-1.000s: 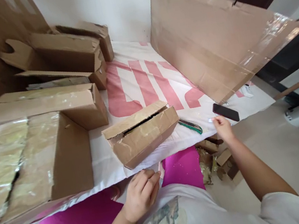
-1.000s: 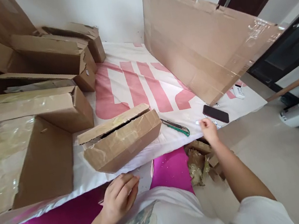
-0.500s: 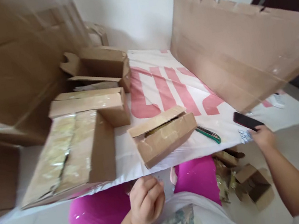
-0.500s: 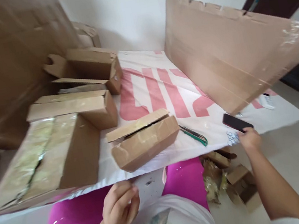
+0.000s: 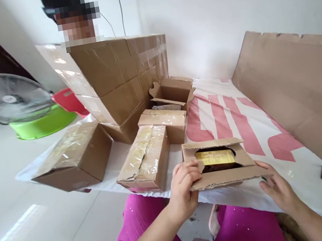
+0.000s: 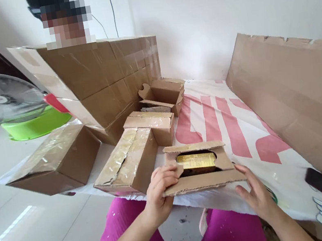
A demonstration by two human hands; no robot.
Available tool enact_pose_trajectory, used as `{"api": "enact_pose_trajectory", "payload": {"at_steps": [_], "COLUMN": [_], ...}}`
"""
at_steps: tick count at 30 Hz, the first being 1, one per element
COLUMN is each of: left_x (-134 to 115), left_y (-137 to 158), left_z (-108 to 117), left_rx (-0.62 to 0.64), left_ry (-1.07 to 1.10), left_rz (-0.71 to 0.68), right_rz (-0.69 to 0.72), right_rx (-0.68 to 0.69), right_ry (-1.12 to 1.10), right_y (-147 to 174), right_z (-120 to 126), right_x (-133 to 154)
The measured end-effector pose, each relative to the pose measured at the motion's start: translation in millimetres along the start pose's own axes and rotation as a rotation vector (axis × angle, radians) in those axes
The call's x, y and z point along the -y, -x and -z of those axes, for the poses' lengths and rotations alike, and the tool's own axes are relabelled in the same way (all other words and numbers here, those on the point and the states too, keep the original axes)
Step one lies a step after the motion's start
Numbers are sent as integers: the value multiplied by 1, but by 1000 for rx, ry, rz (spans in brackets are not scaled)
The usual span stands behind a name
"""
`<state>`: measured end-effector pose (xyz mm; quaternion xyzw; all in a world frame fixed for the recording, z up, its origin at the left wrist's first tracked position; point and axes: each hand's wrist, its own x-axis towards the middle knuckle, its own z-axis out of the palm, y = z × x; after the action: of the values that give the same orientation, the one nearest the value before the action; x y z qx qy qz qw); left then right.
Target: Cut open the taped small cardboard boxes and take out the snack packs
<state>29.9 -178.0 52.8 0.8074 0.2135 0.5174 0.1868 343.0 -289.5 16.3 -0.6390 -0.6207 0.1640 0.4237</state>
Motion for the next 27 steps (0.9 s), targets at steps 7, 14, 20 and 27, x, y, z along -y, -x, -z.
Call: {"api": "enact_pose_trajectory", "payload": {"at_steps": [7,14,20,27], "left_x": [11,8,4,1], "left_y": [8,-8,-11,-11], "left_z": [-4,-7,-3,-2], "left_rx": [-97,-91,-57,-40], "left_ry": [-99,-307,-341,-346], "left_rz": [215,194,149,157], "right_rz": [212,687,680,720], "right_rx": [-339,-303,-387,-284], "right_ry": [241,528,637,400], "right_y": [1,-17,-33,-54], "right_z": [-8,-43,-63,-46], "right_x": [20,79,96,114]}}
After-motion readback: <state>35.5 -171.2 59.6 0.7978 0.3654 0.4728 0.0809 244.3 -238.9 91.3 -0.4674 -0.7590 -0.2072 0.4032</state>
